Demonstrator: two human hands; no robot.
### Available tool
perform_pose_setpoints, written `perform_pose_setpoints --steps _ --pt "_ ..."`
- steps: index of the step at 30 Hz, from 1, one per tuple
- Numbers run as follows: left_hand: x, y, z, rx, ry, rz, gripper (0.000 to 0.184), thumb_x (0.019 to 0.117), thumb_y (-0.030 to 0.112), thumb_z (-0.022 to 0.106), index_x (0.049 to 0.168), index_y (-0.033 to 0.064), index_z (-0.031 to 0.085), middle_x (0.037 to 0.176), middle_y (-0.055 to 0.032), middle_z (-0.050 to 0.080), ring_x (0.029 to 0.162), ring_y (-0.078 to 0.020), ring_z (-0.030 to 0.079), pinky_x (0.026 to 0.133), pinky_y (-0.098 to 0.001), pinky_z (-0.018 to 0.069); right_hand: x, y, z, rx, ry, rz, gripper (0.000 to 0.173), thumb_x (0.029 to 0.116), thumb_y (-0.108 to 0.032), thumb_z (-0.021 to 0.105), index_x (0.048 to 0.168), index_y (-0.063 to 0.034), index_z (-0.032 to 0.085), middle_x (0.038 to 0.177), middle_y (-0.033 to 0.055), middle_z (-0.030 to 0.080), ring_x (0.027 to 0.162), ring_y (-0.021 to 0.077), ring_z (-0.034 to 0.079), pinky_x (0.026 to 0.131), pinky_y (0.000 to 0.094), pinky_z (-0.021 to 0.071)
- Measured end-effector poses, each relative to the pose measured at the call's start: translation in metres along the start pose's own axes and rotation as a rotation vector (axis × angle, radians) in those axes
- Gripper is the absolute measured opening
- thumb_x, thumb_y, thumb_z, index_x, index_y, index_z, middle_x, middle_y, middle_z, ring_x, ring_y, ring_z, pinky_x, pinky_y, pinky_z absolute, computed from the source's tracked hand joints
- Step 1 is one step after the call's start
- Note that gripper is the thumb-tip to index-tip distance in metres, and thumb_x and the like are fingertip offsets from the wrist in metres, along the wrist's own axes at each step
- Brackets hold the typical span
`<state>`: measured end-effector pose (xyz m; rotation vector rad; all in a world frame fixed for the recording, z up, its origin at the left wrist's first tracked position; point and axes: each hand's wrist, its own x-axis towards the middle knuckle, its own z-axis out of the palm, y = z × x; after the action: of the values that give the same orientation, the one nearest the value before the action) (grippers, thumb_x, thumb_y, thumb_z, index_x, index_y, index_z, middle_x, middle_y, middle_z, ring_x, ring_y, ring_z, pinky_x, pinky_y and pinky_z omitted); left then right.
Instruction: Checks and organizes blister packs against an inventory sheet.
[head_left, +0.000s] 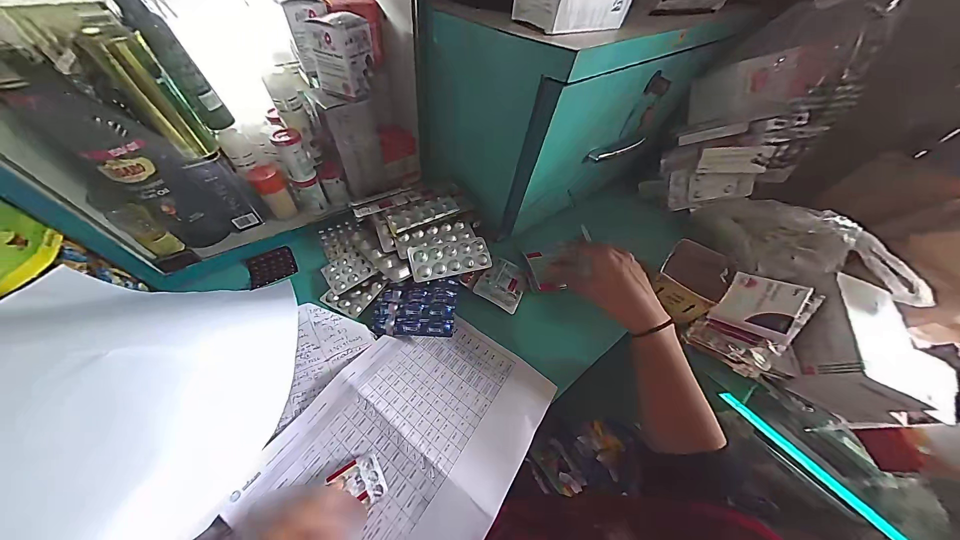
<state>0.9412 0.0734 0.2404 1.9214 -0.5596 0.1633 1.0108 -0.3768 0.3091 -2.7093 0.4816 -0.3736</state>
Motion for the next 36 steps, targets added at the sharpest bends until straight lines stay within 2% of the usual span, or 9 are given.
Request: perform_pose_setpoints --steps 2,4,14,18,21,24,27,31,36 --pt "0.0 0.0 -0.001 0.001 -0.021 -0.005 0.029 0.097 0.005 0.057 0.119 -0.0132 0.064 0.115 -0.0179 0.07 0.095 0.004 0.061 0.084 -0.0134 0.0502 0.009 0.007 0.011 0.039 -0.125 -0.015 0.079 0.0884 -0.034 0.081 0.149 0.0029 0.048 0.147 0.0331 0.049 0.131 0.0549 0.049 0.103 0.0721 0.039" --pt "0.0 0.002 -0.001 -0.001 -0.017 -0.019 0.029 0.0954 0.003 0.059 0.119 -0.0124 0.064 0.116 -0.0163 0.07 0.097 0.0041 0.063 0.086 -0.0136 0.0513 0.012 0.016 0.02 0.033 -0.135 -0.097 0.09 0.0809 -0.033 0.088 0.151 0.0028 0.044 0.14 0.0327 0.055 0.126 0.0539 0.054 0.103 0.0701 0.0407" --pt "-0.003 0.011 0.004 0.005 0.077 -0.172 0.033 0.087 -0.005 0.064 0.12 -0.0102 0.066 0.124 -0.0218 0.062 0.106 -0.0045 0.067 0.085 -0.0193 0.0585 -0.036 -0.015 0.008 -0.228 0.097 0.147 0.063 0.0849 -0.048 0.081 0.122 0.0022 0.07 0.115 0.0352 0.066 0.11 0.0592 0.059 0.087 0.0757 0.0416" --pt "-0.001 0.011 0.002 0.031 0.061 -0.15 0.039 0.0883 -0.002 0.061 0.126 -0.0109 0.062 0.125 -0.0193 0.066 0.103 -0.0018 0.067 0.084 -0.0177 0.0567 -0.027 -0.024 0.006 -0.177 0.172 0.01 0.057 0.089 -0.04 0.079 0.131 -0.0026 0.068 0.142 0.0283 0.057 0.137 0.0595 0.04 0.102 0.0825 0.0228" --pt "0.0 0.012 0.003 0.045 0.066 -0.134 0.046 0.089 -0.003 0.06 0.134 -0.0136 0.055 0.126 -0.0202 0.066 0.093 0.0011 0.067 0.078 -0.0161 0.0561 -0.021 -0.041 0.008 -0.09 0.176 -0.193 0.049 0.0946 -0.037 0.073 0.129 -0.003 0.069 0.121 0.0285 0.068 0.125 0.0565 0.052 0.096 0.0755 0.0371" --pt "0.0 0.012 0.005 0.012 0.091 -0.149 0.056 0.088 -0.003 0.063 0.141 -0.0133 0.047 0.125 -0.0173 0.066 0.088 0.0015 0.067 0.074 -0.0162 0.0564 -0.006 -0.054 0.032 -0.047 -0.075 -0.222 0.08 0.0825 -0.043 0.085 0.141 0.0044 0.057 0.128 0.0335 0.062 0.129 0.0556 0.049 0.108 0.0723 0.0326" --pt "0.0 0.012 0.006 -0.018 0.12 -0.148 0.06 0.0866 -0.004 0.063 0.143 -0.0146 0.042 0.121 -0.0135 0.069 0.09 0.0014 0.068 0.076 -0.0176 0.0576 -0.008 -0.06 0.046 -0.059 -0.068 -0.196 0.094 0.0731 -0.042 0.092 0.145 0.004 0.052 0.131 0.0336 0.061 0.133 0.0546 0.048 0.115 0.0732 0.022" --pt "-0.001 0.013 0.006 -0.015 0.146 -0.169 0.057 0.0861 -0.005 0.062 0.139 -0.0155 0.045 0.123 -0.0154 0.066 0.091 0.0019 0.067 0.076 -0.0169 0.0577 -0.042 -0.064 0.043 0.051 0.117 -0.351 0.094 0.0735 -0.029 0.09 0.154 -0.0079 0.046 0.144 0.0242 0.057 0.135 0.0515 0.049 0.109 0.0764 0.0276" --pt "-0.002 0.012 0.009 -0.001 0.188 -0.176 0.056 0.0855 -0.002 0.065 0.139 -0.0128 0.05 0.128 -0.0181 0.062 0.088 0.0012 0.066 0.072 -0.0152 0.0564 -0.06 -0.07 0.033 0.187 0.226 -0.571 0.078 0.0795 -0.023 0.079 0.15 -0.007 0.051 0.147 0.0154 0.058 0.125 0.0392 0.061 0.101 0.0598 0.0453"
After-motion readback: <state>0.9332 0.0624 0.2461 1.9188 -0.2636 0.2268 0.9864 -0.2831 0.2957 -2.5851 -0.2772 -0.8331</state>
